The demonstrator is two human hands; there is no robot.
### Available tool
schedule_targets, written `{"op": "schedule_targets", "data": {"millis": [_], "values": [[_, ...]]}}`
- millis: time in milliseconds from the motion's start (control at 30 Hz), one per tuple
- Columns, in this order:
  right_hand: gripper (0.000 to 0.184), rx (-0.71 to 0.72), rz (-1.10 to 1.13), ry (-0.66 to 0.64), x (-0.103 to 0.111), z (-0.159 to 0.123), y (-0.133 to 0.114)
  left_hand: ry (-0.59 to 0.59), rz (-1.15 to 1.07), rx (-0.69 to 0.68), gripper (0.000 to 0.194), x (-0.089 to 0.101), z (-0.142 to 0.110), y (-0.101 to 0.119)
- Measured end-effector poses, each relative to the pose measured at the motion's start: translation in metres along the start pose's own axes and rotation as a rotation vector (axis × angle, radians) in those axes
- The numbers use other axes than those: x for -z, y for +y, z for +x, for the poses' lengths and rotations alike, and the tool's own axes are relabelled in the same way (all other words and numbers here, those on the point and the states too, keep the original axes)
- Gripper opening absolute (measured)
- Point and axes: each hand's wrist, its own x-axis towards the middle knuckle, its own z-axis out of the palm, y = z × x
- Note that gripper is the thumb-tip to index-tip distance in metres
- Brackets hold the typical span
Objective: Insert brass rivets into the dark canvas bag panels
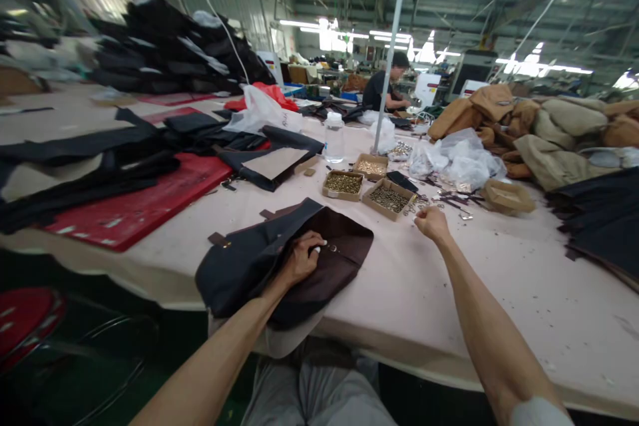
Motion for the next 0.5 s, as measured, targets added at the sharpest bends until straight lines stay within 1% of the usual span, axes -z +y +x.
{"op": "schedule_targets", "data": {"millis": [67,133,200,233,333,400,500], "values": [[0.018,0.017,-0.102,0.006,0.001,0.007,0.015,0.015,-0.001,-0.017,0.034,0.001,-0.001,0.0],[0.021,0.075,-0.149,0.043,-0.005,0.017,0.013,0.036,0.01,-0.017,0.034,0.001,-0.004,0.0],[0.024,0.146,-0.187,0.079,-0.014,0.033,-0.003,0.047,0.031,-0.01,0.033,0.0,-0.006,0.0],[0.025,0.179,-0.21,0.061,-0.018,0.042,-0.015,0.047,0.038,-0.007,0.033,0.0,-0.007,0.001],[0.024,0.238,-0.258,-0.105,-0.032,0.071,-0.05,0.03,0.043,-0.005,0.034,0.0,-0.009,0.004],[0.018,0.253,-0.262,-0.201,-0.042,0.085,-0.068,0.025,0.049,0.012,0.035,0.002,-0.01,0.007],[0.013,0.308,-0.232,-0.244,-0.054,0.092,-0.082,0.025,0.061,0.043,0.036,0.006,-0.013,0.013]]}}
